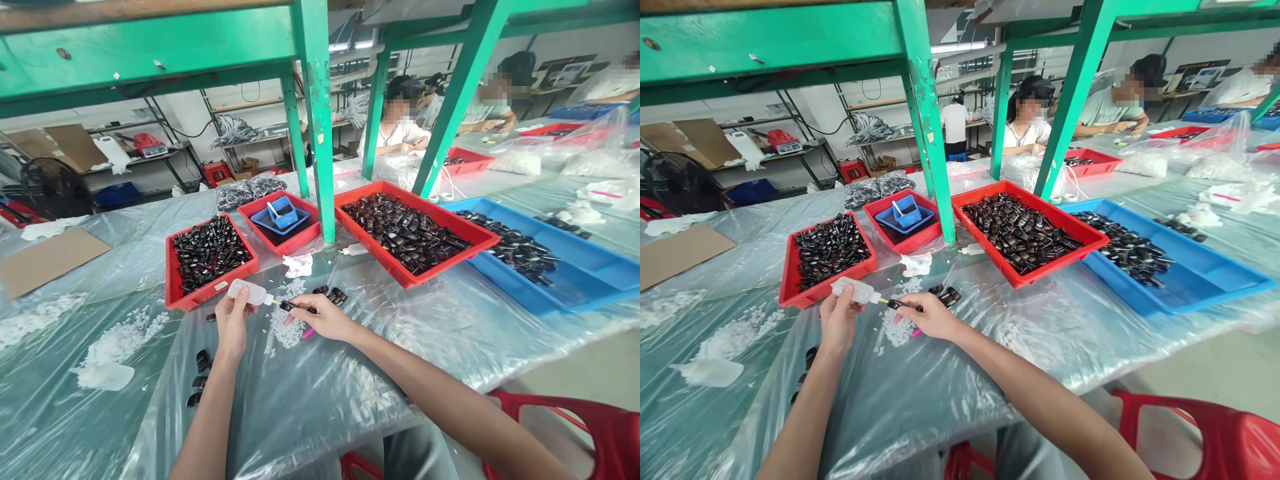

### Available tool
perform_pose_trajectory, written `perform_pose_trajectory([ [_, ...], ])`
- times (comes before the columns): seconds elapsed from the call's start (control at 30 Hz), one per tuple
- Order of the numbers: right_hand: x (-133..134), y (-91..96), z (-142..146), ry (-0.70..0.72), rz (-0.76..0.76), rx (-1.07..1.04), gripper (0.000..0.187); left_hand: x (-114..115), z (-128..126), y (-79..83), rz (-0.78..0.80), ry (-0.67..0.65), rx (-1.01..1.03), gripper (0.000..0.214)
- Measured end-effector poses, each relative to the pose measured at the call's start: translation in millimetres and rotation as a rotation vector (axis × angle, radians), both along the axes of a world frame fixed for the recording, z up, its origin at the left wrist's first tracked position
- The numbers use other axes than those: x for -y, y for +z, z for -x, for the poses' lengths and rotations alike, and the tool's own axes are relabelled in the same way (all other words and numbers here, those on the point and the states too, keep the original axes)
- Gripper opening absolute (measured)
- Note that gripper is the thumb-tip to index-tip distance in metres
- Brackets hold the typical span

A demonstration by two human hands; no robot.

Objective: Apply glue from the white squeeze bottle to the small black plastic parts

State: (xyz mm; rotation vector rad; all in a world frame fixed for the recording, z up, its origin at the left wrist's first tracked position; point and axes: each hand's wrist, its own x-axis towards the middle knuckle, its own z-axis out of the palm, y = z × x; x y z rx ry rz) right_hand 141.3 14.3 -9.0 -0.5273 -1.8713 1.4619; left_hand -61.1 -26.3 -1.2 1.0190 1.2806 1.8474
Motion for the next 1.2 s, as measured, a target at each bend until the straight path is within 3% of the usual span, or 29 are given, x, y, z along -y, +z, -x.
perform_pose_trajectory([
  [1.2,-1.2,0.1,-0.8,0.015,0.034,0.005,0.038,1.8,-3.0,1.5,0.039,0.027,-0.034,0.038],
])
